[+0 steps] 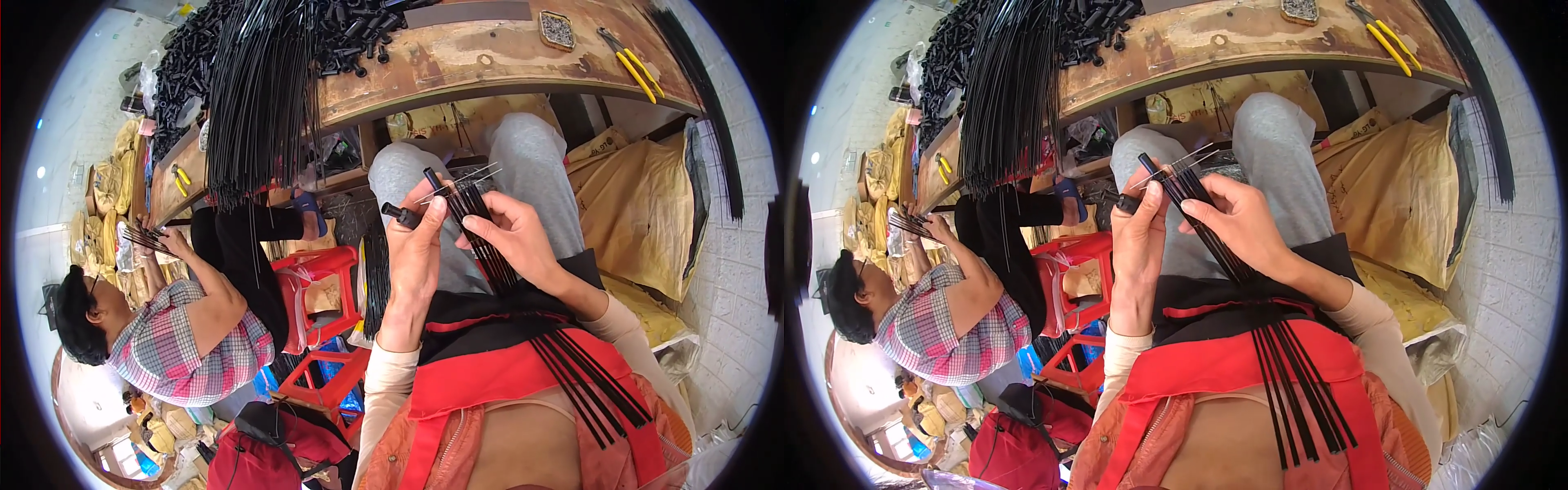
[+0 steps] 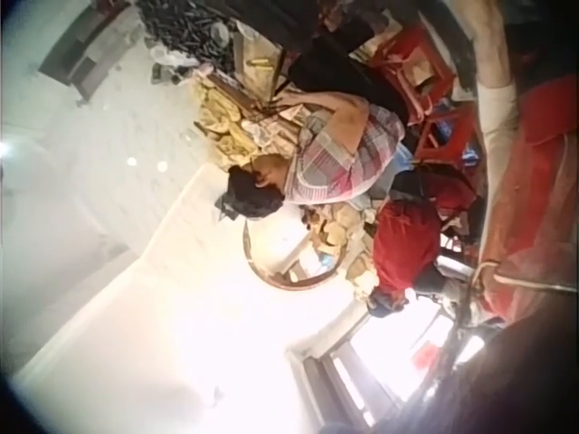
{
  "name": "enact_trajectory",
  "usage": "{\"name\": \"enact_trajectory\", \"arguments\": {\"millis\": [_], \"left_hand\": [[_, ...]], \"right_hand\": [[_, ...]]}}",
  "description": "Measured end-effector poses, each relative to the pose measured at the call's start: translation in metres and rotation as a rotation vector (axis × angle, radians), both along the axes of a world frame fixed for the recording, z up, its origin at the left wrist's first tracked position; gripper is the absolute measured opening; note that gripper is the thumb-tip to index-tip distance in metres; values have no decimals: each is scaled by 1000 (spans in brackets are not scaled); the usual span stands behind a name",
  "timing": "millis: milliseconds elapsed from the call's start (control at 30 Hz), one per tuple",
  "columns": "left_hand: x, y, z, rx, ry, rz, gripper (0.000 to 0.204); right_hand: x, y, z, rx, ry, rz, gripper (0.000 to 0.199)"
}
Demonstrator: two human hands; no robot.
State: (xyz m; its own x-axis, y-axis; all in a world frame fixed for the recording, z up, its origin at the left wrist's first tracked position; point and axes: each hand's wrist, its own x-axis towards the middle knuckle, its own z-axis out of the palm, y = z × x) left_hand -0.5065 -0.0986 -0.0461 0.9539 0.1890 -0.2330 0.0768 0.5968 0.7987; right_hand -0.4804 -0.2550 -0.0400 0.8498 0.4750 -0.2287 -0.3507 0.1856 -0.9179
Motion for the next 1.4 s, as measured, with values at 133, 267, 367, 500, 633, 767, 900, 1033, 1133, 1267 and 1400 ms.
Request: {"name": "enact_trajectory", "arguments": {"millis": [133,267,367,500,633,767,900,1033,1133,1267,1400], "left_hand": [[-2,0,4,-53,9,-48,33],[-2,-4,3,20,-25,6,33],[-3,-7,3,72,-48,39,34],[-1,-3,5,-66,-24,-56,35],[0,-3,0,-141,-19,-86,36],[-1,-3,-2,-120,-6,-56,37],[0,-4,-1,-117,-10,-55,37],[-3,0,-4,-210,2,-93,38],[-4,1,-4,-142,30,-116,38],[-6,2,0,-85,55,-106,39],[-3,-2,1,-84,62,-107,39]], "right_hand": [[-7,1,1,-69,-56,-20,19],[-9,1,5,-147,-126,-35,18],[-6,-1,2,-118,-111,-18,19],[1,-4,4,-89,-94,49,20],[2,-6,9,0,6,49,19],[4,-4,9,-17,-14,49,18],[2,-4,2,-57,-57,45,17],[3,-6,7,-52,-43,62,17],[2,-7,2,-33,-30,65,17],[10,-10,-1,55,78,136,18],[7,-10,-2,83,65,130,21]]}}
